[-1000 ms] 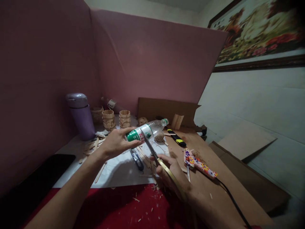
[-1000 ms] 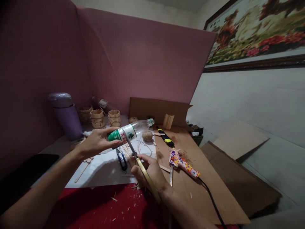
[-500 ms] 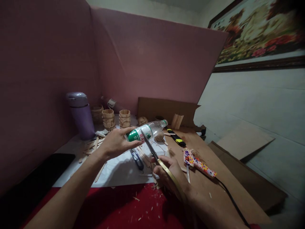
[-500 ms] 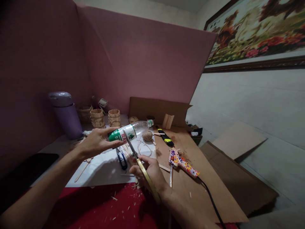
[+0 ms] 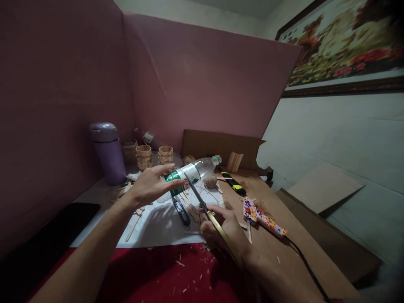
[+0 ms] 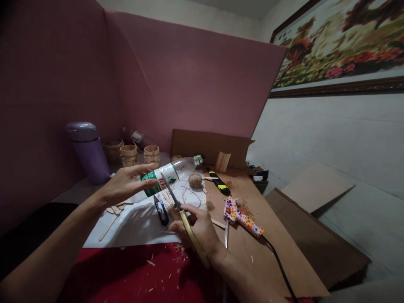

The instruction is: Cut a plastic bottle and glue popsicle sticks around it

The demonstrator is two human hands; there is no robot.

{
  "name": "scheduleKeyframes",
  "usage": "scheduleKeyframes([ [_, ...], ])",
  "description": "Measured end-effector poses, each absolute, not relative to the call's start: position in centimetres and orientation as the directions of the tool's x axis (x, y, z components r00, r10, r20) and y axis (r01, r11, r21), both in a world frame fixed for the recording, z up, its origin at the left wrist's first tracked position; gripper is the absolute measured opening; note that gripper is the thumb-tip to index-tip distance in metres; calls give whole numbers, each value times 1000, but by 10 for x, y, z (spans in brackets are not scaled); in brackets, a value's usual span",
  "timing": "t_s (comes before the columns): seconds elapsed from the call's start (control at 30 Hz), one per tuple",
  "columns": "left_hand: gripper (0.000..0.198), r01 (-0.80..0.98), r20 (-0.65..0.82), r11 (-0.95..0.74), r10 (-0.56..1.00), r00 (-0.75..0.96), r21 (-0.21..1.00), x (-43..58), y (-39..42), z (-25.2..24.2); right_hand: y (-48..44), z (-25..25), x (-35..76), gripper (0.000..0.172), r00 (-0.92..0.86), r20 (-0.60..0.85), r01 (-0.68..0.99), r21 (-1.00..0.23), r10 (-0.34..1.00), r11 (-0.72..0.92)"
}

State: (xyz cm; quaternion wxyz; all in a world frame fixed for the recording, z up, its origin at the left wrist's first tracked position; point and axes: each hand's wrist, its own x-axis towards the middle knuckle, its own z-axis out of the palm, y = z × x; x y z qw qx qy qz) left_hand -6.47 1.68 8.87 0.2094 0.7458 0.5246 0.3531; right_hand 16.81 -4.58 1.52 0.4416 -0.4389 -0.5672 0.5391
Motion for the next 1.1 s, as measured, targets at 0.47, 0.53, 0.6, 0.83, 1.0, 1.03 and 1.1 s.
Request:
scheduleKeyframes([
  [0.47, 55, 639, 345, -462, 886, 308, 616, -60, 19, 80, -45, 7, 173, 65, -271, 87, 49, -993, 959, 103],
  [0.53, 55, 651, 351, -465, 884, 309, 600, -59, 18, 80, -44, 5, 175, 62, -269, 117, 61, -989, 956, 138],
  [0.6, 55, 663, 349, -464, 884, 310, 588, -58, 18, 81, -43, 5, 175, 62, -269, 134, 69, -985, 954, 158],
  [0.83, 56, 688, 355, -470, 880, 316, 553, -58, 16, 81, -46, 15, 171, 70, -275, 44, 47, -997, 960, 59],
  [1.0, 57, 743, 356, -454, 883, 305, 491, -58, 15, 82, -48, 18, 168, 62, -262, 14, 9, -1000, 965, 17],
  [1.03, 57, 756, 357, -453, 883, 306, 473, -57, 14, 83, -48, 17, 168, 61, -265, 5, 3, -1000, 964, 6],
  [1.1, 57, 785, 360, -445, 883, 302, 432, -56, 13, 84, -47, 14, 168, 59, -259, -19, 2, -1000, 966, -19],
])
